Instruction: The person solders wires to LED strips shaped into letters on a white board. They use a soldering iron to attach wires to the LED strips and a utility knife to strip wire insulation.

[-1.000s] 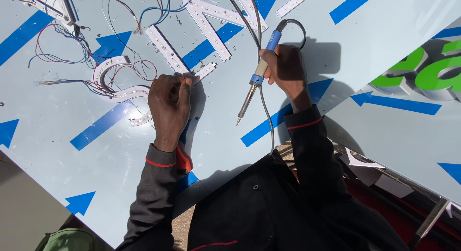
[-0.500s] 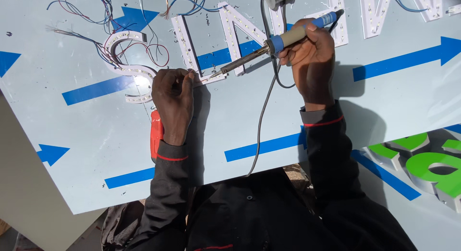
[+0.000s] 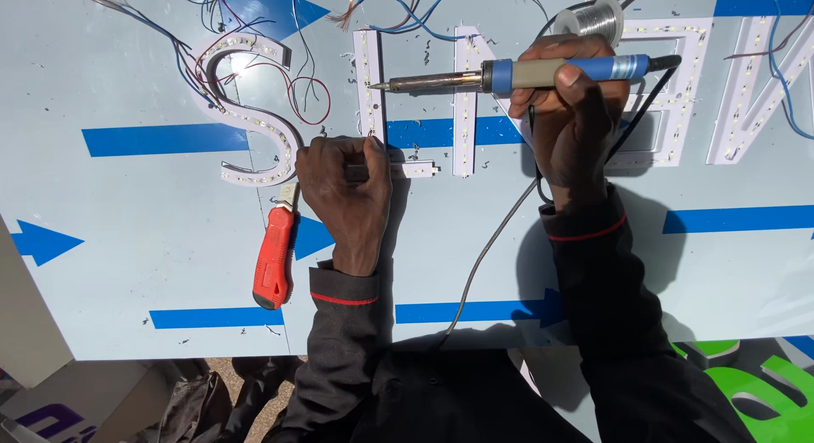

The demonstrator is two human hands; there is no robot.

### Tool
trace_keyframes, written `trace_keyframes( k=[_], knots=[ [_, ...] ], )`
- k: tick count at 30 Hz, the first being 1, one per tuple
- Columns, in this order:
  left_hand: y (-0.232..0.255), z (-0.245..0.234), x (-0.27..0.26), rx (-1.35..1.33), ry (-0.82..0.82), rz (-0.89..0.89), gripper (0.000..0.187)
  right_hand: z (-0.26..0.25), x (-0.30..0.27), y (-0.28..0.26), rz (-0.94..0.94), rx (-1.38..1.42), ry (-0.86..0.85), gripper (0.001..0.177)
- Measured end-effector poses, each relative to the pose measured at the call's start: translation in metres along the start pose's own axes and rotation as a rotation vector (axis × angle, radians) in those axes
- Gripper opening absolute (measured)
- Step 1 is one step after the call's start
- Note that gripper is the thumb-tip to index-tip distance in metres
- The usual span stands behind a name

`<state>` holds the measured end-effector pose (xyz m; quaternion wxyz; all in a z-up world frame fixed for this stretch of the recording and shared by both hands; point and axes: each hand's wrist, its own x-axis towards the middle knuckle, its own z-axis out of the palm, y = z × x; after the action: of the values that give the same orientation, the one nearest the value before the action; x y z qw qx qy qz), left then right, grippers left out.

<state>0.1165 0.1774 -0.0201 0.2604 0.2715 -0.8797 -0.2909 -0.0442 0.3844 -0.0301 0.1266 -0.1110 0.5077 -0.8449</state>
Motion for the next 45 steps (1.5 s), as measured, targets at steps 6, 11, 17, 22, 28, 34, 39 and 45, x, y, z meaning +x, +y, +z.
trace_keyframes(
  k=[6,11,17,22,28,34,39,45],
  knots=[
    [0.003,0.008,-0.005,0.04,0.037,0.037,0.022,0.008,0.012,0.001,-0.147,-0.183,-0.036,0.033],
    [0.005,0.009,-0.007,0.068,0.019,0.017,0.025,0.001,0.015,0.013,-0.16,-0.066,-0.031,0.017],
    [0.008,0.009,-0.005,0.085,0.027,0.019,0.027,-0.005,0.012,0.01,-0.075,-0.112,-0.039,0.018],
    [0.01,0.01,-0.006,0.119,0.03,0.007,0.03,-0.001,0.009,0.009,-0.058,-0.124,-0.039,0.017],
    [0.012,0.01,-0.003,0.14,0.033,0.026,0.03,0.004,0.008,0.009,-0.063,-0.125,0.024,0.019],
    [0.016,0.008,0.0,0.131,0.033,0.023,0.028,-0.002,0.008,0.011,-0.072,-0.14,-0.011,0.019],
    [0.018,0.008,0.002,0.161,0.03,0.007,0.027,-0.006,0.007,0.014,-0.095,-0.147,-0.028,0.021],
    [0.019,0.007,0.004,0.17,0.007,0.007,0.027,-0.008,0.005,0.014,-0.087,-0.122,0.011,0.018]
  ],
)
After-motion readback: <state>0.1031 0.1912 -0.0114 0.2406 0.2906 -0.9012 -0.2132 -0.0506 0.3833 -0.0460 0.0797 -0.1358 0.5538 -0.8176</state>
